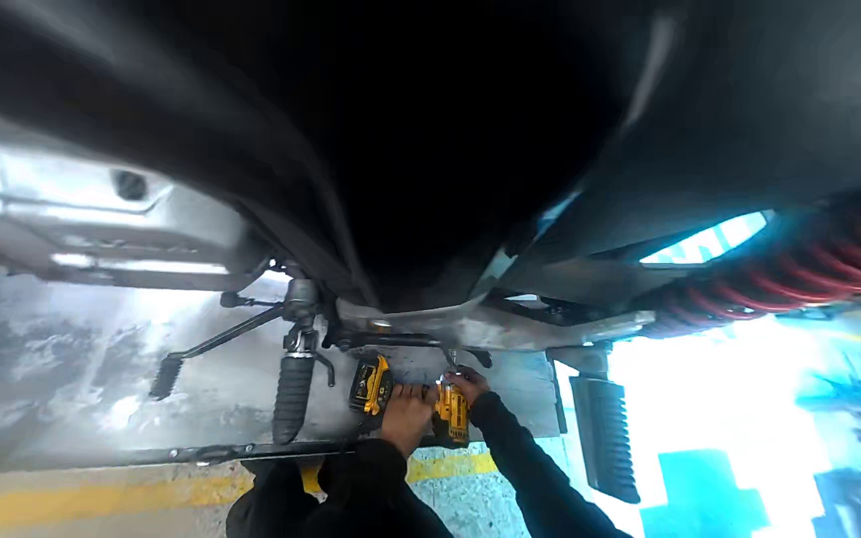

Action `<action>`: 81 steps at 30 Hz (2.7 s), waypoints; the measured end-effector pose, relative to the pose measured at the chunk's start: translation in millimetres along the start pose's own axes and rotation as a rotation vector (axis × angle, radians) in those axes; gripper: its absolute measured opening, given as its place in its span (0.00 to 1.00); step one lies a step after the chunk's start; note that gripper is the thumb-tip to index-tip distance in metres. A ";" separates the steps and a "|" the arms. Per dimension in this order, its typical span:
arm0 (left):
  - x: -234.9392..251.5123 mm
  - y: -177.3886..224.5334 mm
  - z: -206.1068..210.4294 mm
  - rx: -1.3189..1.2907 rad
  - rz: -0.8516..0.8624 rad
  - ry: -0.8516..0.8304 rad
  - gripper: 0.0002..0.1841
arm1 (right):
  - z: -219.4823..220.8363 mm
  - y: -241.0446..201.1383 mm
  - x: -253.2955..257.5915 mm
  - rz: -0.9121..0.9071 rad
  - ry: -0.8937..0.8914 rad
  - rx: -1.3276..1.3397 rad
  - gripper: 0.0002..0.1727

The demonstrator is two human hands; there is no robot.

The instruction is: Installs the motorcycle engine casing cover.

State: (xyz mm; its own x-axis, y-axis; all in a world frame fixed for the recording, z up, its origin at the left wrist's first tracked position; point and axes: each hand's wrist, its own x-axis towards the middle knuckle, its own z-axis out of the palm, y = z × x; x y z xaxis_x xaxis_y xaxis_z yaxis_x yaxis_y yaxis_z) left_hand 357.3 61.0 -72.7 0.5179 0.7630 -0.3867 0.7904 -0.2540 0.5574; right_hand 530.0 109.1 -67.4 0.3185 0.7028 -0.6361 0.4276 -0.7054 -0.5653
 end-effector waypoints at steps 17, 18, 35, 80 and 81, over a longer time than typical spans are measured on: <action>-252.9 -76.8 -83.3 -0.130 -0.359 0.729 0.11 | 27.0 19.8 -31.2 -0.198 0.207 -0.457 0.36; -268.1 -83.7 -102.0 -0.109 -0.376 0.864 0.10 | 34.3 18.4 -40.7 -0.298 0.117 -0.499 0.29; -234.6 -126.6 -361.6 0.458 0.200 1.177 0.09 | 227.4 -252.6 -250.7 -0.101 -0.464 0.957 0.16; -350.7 -291.8 -155.6 -0.178 -0.403 0.782 0.11 | 290.5 -282.1 -238.8 0.068 -0.418 1.529 0.14; -347.4 -291.9 -157.4 -0.175 -0.395 0.782 0.10 | 291.3 -282.5 -240.7 0.037 -0.373 1.506 0.11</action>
State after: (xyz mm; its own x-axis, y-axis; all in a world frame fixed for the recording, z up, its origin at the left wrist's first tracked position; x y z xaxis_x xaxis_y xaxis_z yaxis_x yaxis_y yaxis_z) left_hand -104.9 -36.3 14.5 -0.2028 0.9792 0.0018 0.7698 0.1582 0.6183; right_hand 86.1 112.3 92.5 -0.0099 0.7833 -0.6216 -0.8643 -0.3193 -0.3886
